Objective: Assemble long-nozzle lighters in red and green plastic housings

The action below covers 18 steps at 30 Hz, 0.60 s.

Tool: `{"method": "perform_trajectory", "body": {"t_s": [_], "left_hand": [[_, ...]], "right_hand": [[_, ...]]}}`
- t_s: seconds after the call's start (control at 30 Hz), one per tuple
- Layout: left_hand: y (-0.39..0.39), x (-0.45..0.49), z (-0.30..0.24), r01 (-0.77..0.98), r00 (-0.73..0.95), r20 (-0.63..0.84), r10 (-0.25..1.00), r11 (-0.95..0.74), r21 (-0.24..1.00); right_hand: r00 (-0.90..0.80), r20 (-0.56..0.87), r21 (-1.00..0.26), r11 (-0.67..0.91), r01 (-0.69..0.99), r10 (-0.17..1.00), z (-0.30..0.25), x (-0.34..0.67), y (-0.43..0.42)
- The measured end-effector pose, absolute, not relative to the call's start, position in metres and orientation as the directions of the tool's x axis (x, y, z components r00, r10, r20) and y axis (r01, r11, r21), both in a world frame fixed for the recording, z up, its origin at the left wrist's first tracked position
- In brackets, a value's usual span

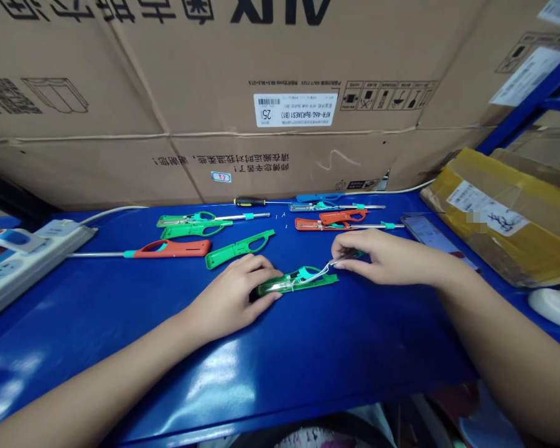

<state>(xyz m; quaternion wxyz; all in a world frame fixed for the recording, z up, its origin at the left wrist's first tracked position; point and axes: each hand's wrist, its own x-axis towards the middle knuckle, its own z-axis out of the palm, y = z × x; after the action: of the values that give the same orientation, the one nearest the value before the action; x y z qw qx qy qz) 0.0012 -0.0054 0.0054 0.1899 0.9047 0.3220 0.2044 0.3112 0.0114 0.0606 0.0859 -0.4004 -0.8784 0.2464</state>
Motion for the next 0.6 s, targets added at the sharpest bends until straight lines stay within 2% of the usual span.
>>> {"method": "perform_trajectory", "body": {"t_s": [0.23,0.47,0.6], "left_hand": [[-0.0048,0.0021,0.0045,0.505,0.702,0.256,0.665,-0.718,0.479],[-0.0066,0.0033,0.0022,0.497,0.69,0.259,0.676,-0.702,0.51],[-0.0066,0.0045,0.0018,0.496,0.685,0.257,0.682,-0.695,0.52]], "right_hand": [[-0.63,0.092,-0.499,0.583,0.641,0.771,0.0601,0.3123,0.0137],[-0.674,0.196,-0.501,0.663,0.556,0.713,0.0627,0.308,0.009],[-0.625,0.328,-0.456,0.698,0.552,0.708,0.0609,0.3038,0.0081]]}}
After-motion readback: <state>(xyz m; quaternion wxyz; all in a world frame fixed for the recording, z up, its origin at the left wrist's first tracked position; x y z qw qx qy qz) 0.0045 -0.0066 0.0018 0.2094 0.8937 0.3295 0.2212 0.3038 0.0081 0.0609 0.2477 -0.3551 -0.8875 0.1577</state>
